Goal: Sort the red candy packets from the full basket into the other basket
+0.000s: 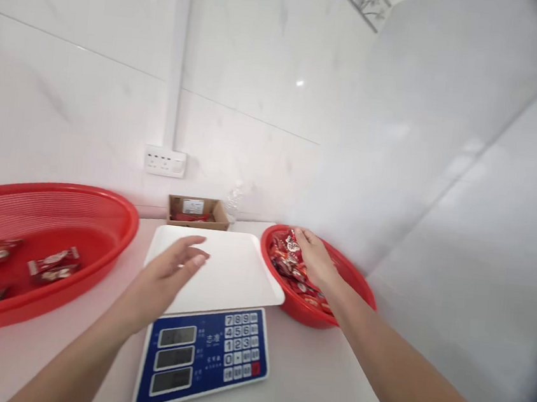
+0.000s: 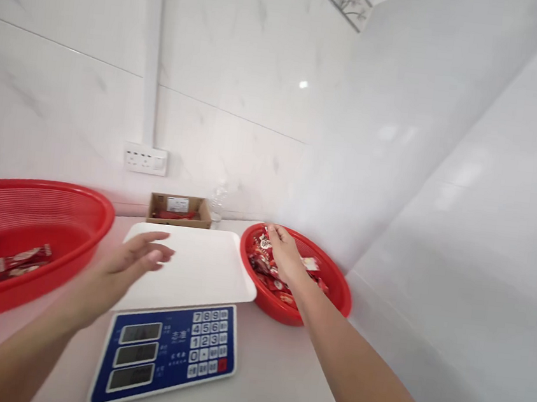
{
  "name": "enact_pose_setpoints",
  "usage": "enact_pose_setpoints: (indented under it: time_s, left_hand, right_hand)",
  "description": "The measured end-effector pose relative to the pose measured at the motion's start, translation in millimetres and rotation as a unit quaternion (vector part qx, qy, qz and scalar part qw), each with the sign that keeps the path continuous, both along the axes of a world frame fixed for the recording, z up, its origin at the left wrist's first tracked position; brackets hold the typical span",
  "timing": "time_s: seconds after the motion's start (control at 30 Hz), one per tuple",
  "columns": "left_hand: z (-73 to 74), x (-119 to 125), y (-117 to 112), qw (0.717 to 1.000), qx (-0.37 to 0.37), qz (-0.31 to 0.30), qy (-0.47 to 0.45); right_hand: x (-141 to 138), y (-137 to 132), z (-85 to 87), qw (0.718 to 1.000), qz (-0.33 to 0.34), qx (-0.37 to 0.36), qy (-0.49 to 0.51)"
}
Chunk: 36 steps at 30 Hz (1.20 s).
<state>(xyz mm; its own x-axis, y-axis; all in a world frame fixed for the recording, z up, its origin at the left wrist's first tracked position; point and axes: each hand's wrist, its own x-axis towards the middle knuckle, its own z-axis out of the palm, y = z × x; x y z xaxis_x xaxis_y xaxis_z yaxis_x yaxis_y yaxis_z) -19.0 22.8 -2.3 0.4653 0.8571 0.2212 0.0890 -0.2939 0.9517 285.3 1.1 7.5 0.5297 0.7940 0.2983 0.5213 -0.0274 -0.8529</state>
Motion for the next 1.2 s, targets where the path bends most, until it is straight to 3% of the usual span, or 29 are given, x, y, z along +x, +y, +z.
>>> enact_pose_setpoints:
  time_s: [0.07,0.2,0.37,0.67,0.87,1.07,1.2]
  left_hand:
    - [-1.8,5,-6,0.998,-0.036,-0.051,-0.029]
    - [-6.3,13,-13,0.988,-0.078,-0.103,-0.084]
    - [-11.0,16,-8,0.993,-0.048,-0.025,-0.101]
    - [-20.3,17,4,0.988,-0.051,0.057,-0.136]
    - [-19.2,10,16,0.972,-0.091,0.097,-0.196]
    - [-6.9,-7,25,0.937,-0.196,0.12,-0.263]
    - [-1.4,-9,24,0.919,-0.227,0.107,-0.303]
  right_hand:
    - [-43,1,3.0,0.992,0.108,0.027,0.062]
    - [-119,-1,1.0,0.968,0.22,0.048,0.109]
    - [-163,3,-2.5,0.967,0.226,0.06,0.105]
    - [-158,7,-13.6,0.964,0.248,0.055,0.077]
    - [-144,13,-17.0,0.975,0.216,-0.013,0.052]
    - [-106,29,-28.5,0.969,0.203,-0.065,-0.123]
    - [-95,30,-32.7,0.955,0.226,-0.088,-0.169]
